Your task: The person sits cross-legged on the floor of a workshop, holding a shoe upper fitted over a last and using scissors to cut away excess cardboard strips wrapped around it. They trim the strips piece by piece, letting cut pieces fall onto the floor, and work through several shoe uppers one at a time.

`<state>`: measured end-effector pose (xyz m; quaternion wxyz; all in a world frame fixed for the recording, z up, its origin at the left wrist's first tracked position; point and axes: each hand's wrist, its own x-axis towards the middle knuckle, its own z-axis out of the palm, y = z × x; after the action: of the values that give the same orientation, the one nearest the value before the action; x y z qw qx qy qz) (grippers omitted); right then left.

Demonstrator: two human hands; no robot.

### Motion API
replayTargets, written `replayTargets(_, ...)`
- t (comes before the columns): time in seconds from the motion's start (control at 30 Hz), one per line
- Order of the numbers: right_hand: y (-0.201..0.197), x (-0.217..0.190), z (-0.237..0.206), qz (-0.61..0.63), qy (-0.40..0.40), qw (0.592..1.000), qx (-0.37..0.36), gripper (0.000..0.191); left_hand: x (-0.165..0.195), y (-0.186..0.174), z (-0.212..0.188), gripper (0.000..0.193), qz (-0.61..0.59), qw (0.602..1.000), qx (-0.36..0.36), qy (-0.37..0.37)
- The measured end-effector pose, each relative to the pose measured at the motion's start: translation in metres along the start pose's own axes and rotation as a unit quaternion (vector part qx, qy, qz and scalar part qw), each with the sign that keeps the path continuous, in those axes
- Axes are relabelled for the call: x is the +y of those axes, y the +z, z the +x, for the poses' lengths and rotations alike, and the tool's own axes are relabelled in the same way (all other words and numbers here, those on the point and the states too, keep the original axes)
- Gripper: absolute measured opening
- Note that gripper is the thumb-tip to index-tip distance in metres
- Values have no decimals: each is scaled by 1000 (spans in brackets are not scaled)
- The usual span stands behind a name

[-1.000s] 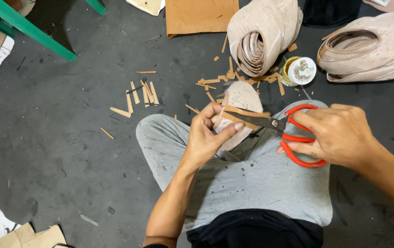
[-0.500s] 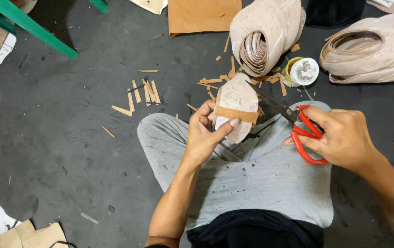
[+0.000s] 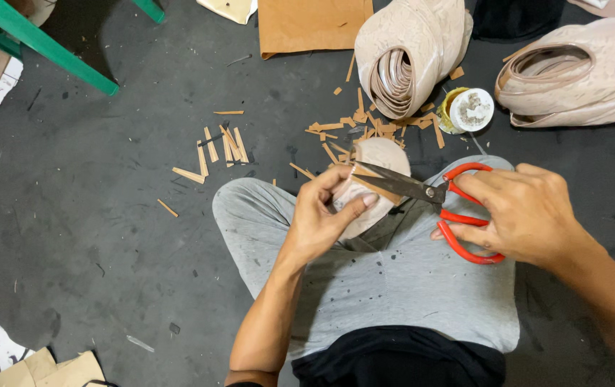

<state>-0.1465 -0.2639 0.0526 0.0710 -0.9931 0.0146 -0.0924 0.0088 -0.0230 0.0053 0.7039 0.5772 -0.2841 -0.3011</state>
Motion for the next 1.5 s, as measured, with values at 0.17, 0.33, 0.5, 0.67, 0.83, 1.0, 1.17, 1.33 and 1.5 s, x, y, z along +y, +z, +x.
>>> replayTargets(0.17,7,7,-2,85,45,993,-62,52,-1,-1,-1,33,96,994,3,-43)
replayTargets(0.33,39,1,-6,485,226,845,10,22,2,8,3,47,187,980,1,62)
replayTargets(0.5,89,-5,17,731,251,627,95,23,4,19,3,51,226,972,-47,50)
replayTargets(0.67,113,-19,21,801,239,536,114,33,-12,23,2,33,204,977,25,48)
replayTargets(0.83,112,-22,15,782,226,564,136,38,-44,0,11,39,148,968,202,-12)
replayTargets(1.0,97,-1,21,772,170,580,198,39,-69,-20,7,65,410,876,247,57)
replayTargets(1.17,100,16,35,788,93,575,199,37,-81,20,0,64,-242,951,133,-137)
replayTargets(1.33,134,21,37,662,145,714,176,43,-80,39,31,25,-45,993,105,40)
replayTargets(1.5,172,57,21,516,262,778,245,26,-84,22,74,31,249,936,211,130)
